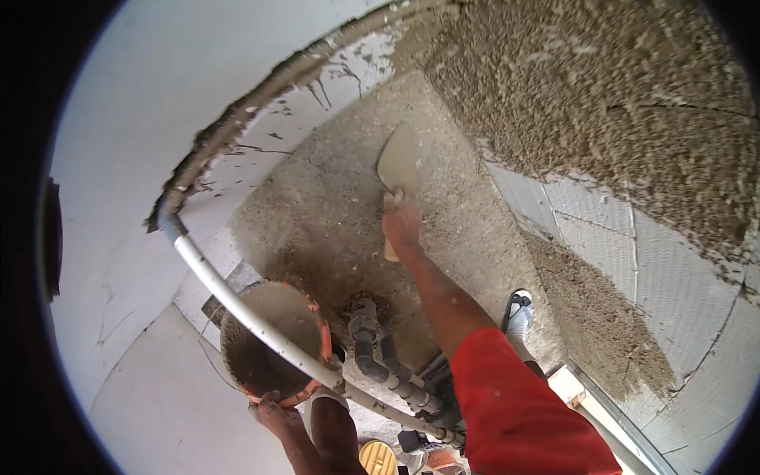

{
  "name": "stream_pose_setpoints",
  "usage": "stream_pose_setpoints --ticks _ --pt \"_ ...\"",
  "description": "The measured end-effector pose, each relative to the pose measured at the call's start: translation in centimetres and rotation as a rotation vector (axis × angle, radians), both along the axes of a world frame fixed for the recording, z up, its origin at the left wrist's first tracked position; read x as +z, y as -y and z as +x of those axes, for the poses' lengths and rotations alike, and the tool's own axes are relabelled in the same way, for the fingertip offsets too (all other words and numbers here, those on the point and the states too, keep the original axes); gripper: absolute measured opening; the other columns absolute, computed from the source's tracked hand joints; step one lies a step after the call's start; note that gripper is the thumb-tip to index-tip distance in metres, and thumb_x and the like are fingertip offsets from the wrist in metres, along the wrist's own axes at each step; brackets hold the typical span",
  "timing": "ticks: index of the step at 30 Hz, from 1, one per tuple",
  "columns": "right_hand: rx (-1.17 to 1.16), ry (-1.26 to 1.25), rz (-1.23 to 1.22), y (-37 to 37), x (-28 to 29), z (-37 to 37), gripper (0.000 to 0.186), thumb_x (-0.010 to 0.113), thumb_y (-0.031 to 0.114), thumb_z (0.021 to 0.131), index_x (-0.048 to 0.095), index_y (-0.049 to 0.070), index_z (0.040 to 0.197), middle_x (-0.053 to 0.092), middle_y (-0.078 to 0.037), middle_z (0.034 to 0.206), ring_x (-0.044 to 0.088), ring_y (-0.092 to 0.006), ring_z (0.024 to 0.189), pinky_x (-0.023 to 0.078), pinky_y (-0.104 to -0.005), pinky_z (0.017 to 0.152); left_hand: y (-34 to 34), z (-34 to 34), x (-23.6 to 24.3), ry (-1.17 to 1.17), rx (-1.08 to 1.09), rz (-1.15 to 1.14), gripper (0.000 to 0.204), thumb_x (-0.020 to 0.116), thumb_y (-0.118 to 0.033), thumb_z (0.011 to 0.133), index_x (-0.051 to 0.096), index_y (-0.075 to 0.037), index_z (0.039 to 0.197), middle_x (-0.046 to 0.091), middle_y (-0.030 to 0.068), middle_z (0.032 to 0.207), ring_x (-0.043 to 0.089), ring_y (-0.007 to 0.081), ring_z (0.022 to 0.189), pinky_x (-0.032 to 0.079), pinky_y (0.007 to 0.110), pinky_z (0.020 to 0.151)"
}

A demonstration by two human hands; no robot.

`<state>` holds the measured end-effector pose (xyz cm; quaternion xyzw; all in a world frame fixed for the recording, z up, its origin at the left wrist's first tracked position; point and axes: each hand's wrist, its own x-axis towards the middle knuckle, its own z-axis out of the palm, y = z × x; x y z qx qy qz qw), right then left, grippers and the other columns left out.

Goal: Apply plaster or cement mixture to a corner and wall surface using a trowel.

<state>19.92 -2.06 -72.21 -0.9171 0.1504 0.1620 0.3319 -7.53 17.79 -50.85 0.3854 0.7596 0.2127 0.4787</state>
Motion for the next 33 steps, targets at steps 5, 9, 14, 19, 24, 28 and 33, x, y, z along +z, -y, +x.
stream_pose_setpoints --ticks 5,9,14,19,24,28,33 --pt "-0.079 -0.134 -0.074 -1.9 -1.8 7.4 0.044 0.047 0.034 0.09 0.046 0.001 0.119 0.056 -0.025 0.11 0.053 -0.0433 0.104 0.041 -0.0492 0.09 0.2 3.3 -0.6 -0.007 -0.085 -0.054 0.042 0.048 0.007 0.063 0.037 0.004 0.104 0.049 0.0123 0.09 0.055 0.023 0.072 0.053 0.032 0.06" --pt "0.067 -0.006 -0.213 -0.8 -4.3 9.8 0.045 0.048 0.035 0.09 0.043 0.003 0.122 0.061 -0.024 0.1 0.057 -0.0434 0.096 0.044 -0.0494 0.085 1.0 4.9 -1.1 -0.07 -0.161 -0.059 0.045 0.048 0.004 0.064 0.036 0.003 0.107 0.049 0.0122 0.09 0.054 0.0197 0.069 0.052 0.027 0.053" --pt "0.105 0.104 -0.212 1.0 -4.1 8.7 0.045 0.048 0.035 0.09 0.044 0.002 0.12 0.061 -0.026 0.099 0.058 -0.0436 0.094 0.045 -0.049 0.084 0.6 5.7 -1.0 0.184 -0.338 -0.093 0.052 0.045 0.008 0.063 0.034 0.004 0.114 0.047 0.0125 0.096 0.055 0.0198 0.07 0.052 0.025 0.052" --pt "0.081 0.007 -0.217 1.7 -2.8 9.7 0.044 0.048 0.034 0.09 0.046 0.001 0.118 0.06 -0.027 0.1 0.057 -0.044 0.095 0.044 -0.0491 0.085 1.5 9.0 -0.7 -0.048 -0.17 -0.051 0.054 0.044 0.007 0.061 0.034 0.002 0.115 0.046 0.0126 0.098 0.053 0.0177 0.07 0.05 0.024 0.052" --pt "0.055 0.021 -0.201 -0.3 -4.4 12.6 0.045 0.047 0.037 0.089 0.045 0.001 0.115 0.061 -0.026 0.1 0.057 -0.0441 0.096 0.045 -0.05 0.084 1.4 9.2 -0.4 -0.054 -0.251 -0.07 0.056 0.043 0.008 0.061 0.034 0.003 0.116 0.045 0.0129 0.1 0.053 0.0202 0.077 0.051 0.028 0.059" --pt "0.021 0.03 -0.214 -0.1 -4.6 12.6 0.047 0.045 0.039 0.09 0.045 -0.002 0.112 0.061 -0.028 0.098 0.058 -0.0453 0.095 0.046 -0.0501 0.083 1.3 7.0 -2.0 -0.056 -0.334 0.006 0.045 0.052 0.0 0.073 0.039 -0.004 0.116 0.05 0.0096 0.096 0.055 0.0155 0.073 0.051 0.025 0.06" --pt "0.065 0.094 -0.177 2.5 -2.0 12.2 0.05 0.047 0.038 0.09 0.043 -0.006 0.113 0.059 -0.03 0.1 0.057 -0.0466 0.094 0.045 -0.0513 0.083 1.5 6.9 -1.7 -0.089 -0.342 -0.056 0.046 0.045 0.005 0.064 0.038 0.003 0.109 0.047 0.0149 0.098 0.053 0.0208 0.083 0.049 0.03 0.071"
